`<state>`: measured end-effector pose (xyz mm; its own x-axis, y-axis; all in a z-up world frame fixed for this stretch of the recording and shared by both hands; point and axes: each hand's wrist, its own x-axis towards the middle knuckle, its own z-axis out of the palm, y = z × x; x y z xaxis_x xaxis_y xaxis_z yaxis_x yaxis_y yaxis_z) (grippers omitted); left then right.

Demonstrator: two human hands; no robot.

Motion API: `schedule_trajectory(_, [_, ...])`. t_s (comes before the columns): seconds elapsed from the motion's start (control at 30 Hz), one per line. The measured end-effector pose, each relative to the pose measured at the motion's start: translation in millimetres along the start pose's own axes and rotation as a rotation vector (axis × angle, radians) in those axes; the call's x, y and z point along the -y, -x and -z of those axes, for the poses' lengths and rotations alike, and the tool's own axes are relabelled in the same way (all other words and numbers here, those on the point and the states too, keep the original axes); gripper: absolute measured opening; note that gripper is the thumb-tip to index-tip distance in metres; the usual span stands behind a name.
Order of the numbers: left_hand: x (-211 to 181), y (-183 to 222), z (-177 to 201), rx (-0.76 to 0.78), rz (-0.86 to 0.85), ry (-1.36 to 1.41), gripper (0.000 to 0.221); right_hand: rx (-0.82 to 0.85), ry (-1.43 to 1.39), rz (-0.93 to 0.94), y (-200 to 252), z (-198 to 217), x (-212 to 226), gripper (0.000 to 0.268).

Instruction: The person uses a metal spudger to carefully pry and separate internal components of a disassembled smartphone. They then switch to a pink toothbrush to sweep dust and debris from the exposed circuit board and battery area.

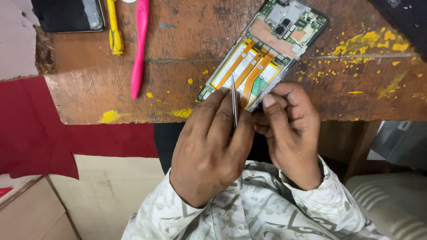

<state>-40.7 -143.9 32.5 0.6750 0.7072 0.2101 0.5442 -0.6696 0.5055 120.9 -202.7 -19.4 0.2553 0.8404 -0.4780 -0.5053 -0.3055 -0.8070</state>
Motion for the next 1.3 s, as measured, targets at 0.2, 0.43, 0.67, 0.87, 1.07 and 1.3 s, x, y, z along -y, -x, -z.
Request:
schedule_trajectory(0.2, [-3, 5, -4, -0.026, 0.047, -0.016, 0.030, 0.034, -0.037, 0.019, 4, 3, -6, 0.016])
schedule_trajectory(0.43, [-4, 5, 11, 0.088, 0.049, -0.037, 0.041, 0.008, -0.053, 0.021, 7, -4, -6, 0.016])
schedule_trajectory(0.67, [-20, -4, 15, 0.154, 0.011, -0.203, 0.039, -0.010, 0.167, 0.199, 16, -5, -18, 0.011])
schedule_trajectory(0.87, [-16, -1, 13, 0.128, 0.001, -0.291, 0.035, -0.024, 0.275, 0.212, 16, -13, -24, 0.005])
schedule_trajectory(1.07, [0, 3, 9, 0.101, -0.091, -0.360, 0.030, -0.019, 0.132, 0.171, 10, -13, -31, 0.003])
schedule_trajectory(1.3, [13, 7, 3, 0.055, -0.129, -0.315, 0.030, -0.031, -0.185, 0.109, 4, -20, -37, 0.006])
